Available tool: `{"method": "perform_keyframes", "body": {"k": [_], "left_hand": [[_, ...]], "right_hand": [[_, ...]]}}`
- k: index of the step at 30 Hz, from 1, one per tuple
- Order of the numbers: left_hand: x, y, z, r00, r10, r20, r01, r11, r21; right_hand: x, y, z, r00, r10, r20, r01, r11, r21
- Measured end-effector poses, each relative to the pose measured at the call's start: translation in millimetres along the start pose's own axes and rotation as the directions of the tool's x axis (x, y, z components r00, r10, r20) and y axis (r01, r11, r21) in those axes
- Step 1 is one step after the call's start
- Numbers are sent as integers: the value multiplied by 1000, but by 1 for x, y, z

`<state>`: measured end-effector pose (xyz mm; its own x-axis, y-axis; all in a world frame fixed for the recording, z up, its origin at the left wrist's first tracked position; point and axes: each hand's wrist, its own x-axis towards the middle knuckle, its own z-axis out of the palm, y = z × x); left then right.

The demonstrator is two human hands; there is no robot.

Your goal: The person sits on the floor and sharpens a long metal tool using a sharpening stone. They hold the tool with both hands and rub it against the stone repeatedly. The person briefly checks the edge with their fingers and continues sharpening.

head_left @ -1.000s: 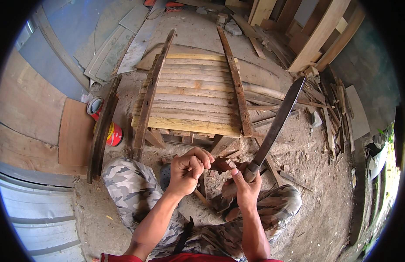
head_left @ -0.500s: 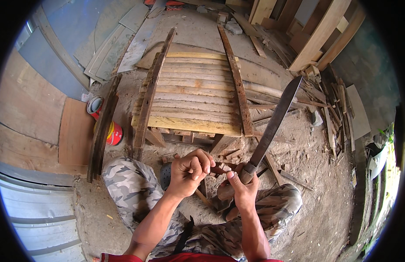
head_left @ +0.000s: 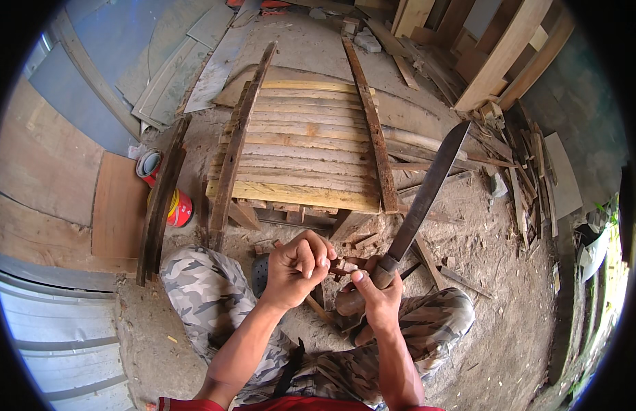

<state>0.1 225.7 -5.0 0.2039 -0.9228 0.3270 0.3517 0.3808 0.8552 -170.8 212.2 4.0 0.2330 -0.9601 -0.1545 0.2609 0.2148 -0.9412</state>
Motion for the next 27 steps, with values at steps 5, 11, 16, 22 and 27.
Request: {"method": "perform_keyframes", "body": {"k": [5,11,16,22,27], "left_hand": [[0,-3,-5,1000,7,-17,-7,1000,29],[2,-3,-9,993,-89,-79,85,995,-50],[3,-5,-11,989,-105,-102,86,980,-177],[1,-4,-13,992,-89,-87,67,972,-227],[1,-5,-13,992,-88,-88,65,970,-235]], "right_hand": [[5,0,8,999,28,21,-29,998,50],[11,4,9,994,42,100,-55,990,133],[11,7,9,993,55,101,-70,986,151],[11,8,7,993,66,98,-81,983,162],[11,7,6,993,63,96,-77,985,151]]}}
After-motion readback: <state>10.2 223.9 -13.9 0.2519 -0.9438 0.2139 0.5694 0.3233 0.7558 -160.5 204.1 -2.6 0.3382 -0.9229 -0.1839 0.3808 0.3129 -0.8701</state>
